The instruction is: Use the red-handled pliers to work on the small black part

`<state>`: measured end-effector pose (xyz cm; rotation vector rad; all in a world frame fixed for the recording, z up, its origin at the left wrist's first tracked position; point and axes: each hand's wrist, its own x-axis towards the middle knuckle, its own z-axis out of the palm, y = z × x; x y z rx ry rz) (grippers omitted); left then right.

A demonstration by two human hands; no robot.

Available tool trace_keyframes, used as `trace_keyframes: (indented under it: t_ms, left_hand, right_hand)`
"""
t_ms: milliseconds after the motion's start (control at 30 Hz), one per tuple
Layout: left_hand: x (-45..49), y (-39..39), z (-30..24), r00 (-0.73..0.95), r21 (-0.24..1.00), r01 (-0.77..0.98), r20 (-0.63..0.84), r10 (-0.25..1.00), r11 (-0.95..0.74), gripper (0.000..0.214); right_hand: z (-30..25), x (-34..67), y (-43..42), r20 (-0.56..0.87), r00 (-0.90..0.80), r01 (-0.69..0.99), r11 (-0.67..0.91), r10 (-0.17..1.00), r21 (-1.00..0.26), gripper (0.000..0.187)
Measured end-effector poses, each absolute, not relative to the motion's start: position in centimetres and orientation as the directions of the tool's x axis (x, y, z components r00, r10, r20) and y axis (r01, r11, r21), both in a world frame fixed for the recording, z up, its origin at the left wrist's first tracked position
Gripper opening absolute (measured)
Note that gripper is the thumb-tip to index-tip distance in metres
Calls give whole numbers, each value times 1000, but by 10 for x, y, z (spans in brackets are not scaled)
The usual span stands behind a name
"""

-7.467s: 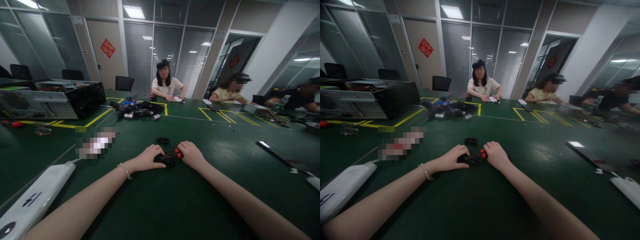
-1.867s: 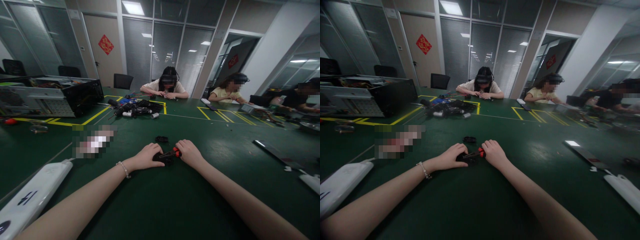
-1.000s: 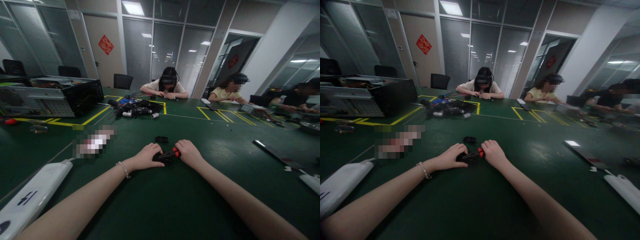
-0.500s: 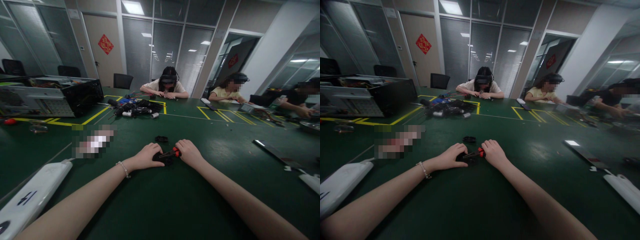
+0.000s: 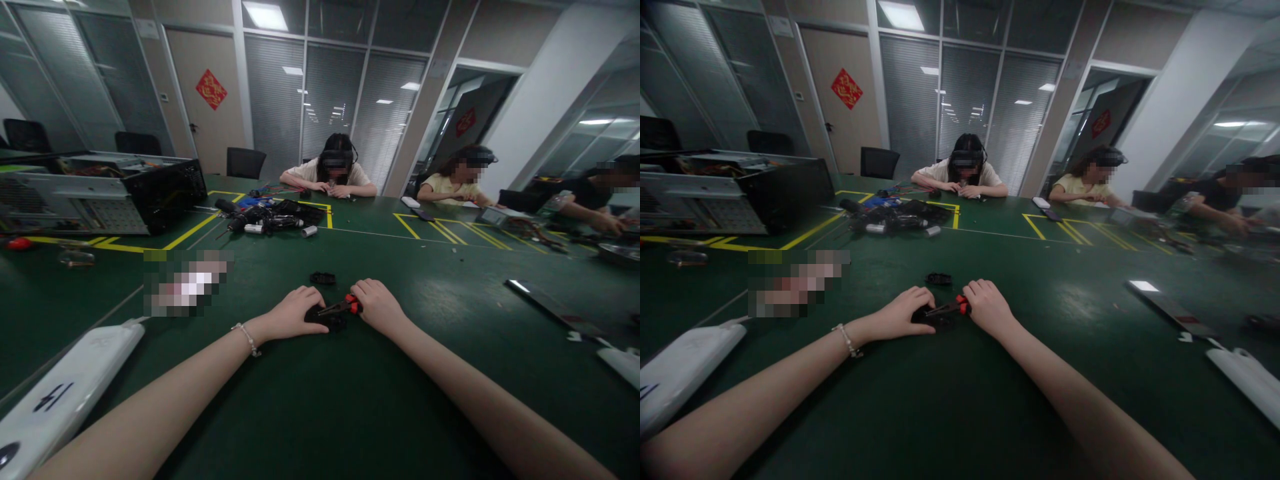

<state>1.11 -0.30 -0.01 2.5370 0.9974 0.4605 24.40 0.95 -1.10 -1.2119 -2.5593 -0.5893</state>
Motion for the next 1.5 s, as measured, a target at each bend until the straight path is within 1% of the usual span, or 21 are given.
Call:
trace_keyframes:
  t_ms: [300,1100,1333,1433,1500]
  left_hand:
    - [12,-4,2,696,436,580,173,697,-688,37]
    - [12,-3,0,698,443,573,178,694,-690,36]
    - [12,-3,-1,701,432,569,189,688,-699,37]
    - [11,-3,-1,700,444,568,183,691,-693,37]
    - [11,-3,-1,698,449,566,184,692,-691,37]
  right_hand:
    - [-11,243,10,381,-636,771,572,671,279,18]
    - [-10,245,8,402,-634,770,583,660,257,23]
    - [-9,245,9,377,-626,779,565,682,273,21]
    - [-8,244,8,376,-636,772,569,675,283,22]
    - [-9,244,8,381,-637,770,570,670,286,26]
